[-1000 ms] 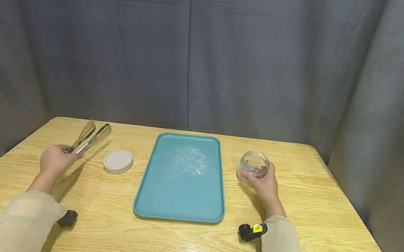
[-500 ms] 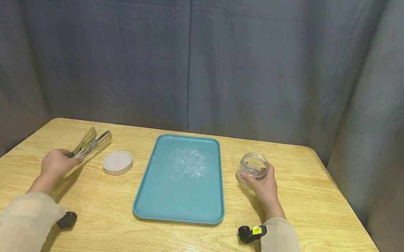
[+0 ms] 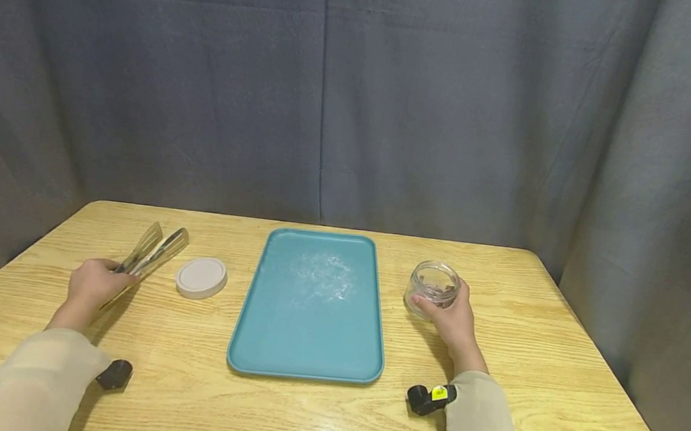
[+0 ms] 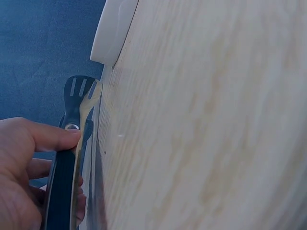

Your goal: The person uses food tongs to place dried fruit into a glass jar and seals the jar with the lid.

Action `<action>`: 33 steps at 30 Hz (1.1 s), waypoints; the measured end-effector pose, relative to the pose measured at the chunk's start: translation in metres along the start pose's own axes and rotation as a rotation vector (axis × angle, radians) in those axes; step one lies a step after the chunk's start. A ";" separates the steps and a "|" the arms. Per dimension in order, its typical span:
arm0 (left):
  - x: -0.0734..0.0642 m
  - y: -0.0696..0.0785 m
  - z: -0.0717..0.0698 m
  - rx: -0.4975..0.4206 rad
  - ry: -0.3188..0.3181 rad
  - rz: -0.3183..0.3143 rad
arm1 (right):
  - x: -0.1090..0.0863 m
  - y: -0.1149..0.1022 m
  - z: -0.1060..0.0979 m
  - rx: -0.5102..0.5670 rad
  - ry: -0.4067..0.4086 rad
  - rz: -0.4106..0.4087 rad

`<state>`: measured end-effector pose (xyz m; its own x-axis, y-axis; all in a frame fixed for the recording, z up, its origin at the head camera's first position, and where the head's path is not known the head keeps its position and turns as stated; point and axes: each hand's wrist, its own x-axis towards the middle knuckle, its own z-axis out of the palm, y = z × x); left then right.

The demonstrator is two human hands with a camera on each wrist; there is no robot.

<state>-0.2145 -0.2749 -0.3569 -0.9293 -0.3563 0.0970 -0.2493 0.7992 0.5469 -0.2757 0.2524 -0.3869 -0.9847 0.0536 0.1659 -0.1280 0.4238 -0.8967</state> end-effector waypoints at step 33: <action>-0.002 0.007 -0.011 0.116 -0.146 -0.134 | 0.000 0.000 0.000 0.006 0.002 0.002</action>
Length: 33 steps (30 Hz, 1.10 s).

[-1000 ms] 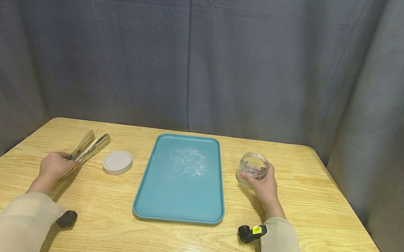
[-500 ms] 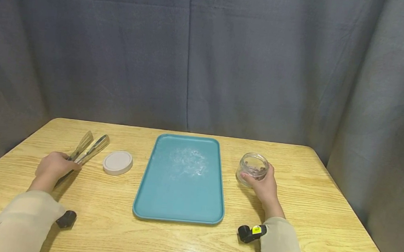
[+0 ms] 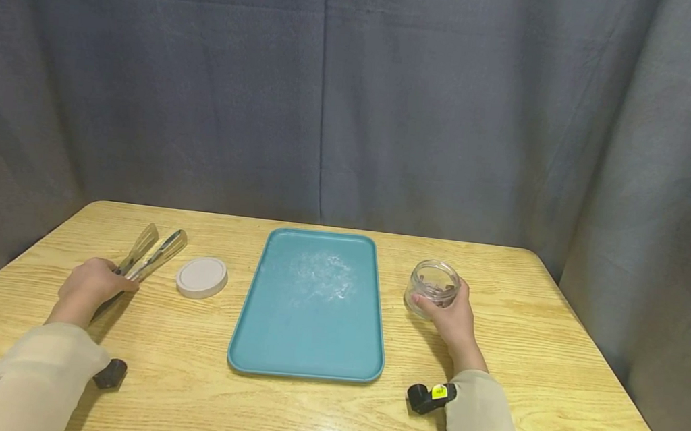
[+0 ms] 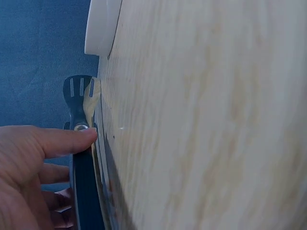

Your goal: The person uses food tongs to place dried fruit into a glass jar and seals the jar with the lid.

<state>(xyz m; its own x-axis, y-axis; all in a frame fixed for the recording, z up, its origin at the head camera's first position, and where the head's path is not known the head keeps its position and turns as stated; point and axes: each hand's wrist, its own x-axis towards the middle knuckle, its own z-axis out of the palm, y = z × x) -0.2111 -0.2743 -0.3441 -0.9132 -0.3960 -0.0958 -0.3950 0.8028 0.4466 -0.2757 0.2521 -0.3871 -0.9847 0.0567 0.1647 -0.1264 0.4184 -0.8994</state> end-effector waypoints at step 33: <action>0.011 0.072 0.050 -0.033 -0.063 0.461 | 0.000 0.001 0.000 0.008 0.011 -0.017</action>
<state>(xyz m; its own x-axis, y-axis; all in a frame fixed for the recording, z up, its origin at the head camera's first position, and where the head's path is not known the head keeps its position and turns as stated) -0.2543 -0.1987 -0.3576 -0.9974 0.0274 0.0659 0.0560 0.8737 0.4833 -0.2757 0.2521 -0.3881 -0.9810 0.0598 0.1848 -0.1444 0.4118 -0.8998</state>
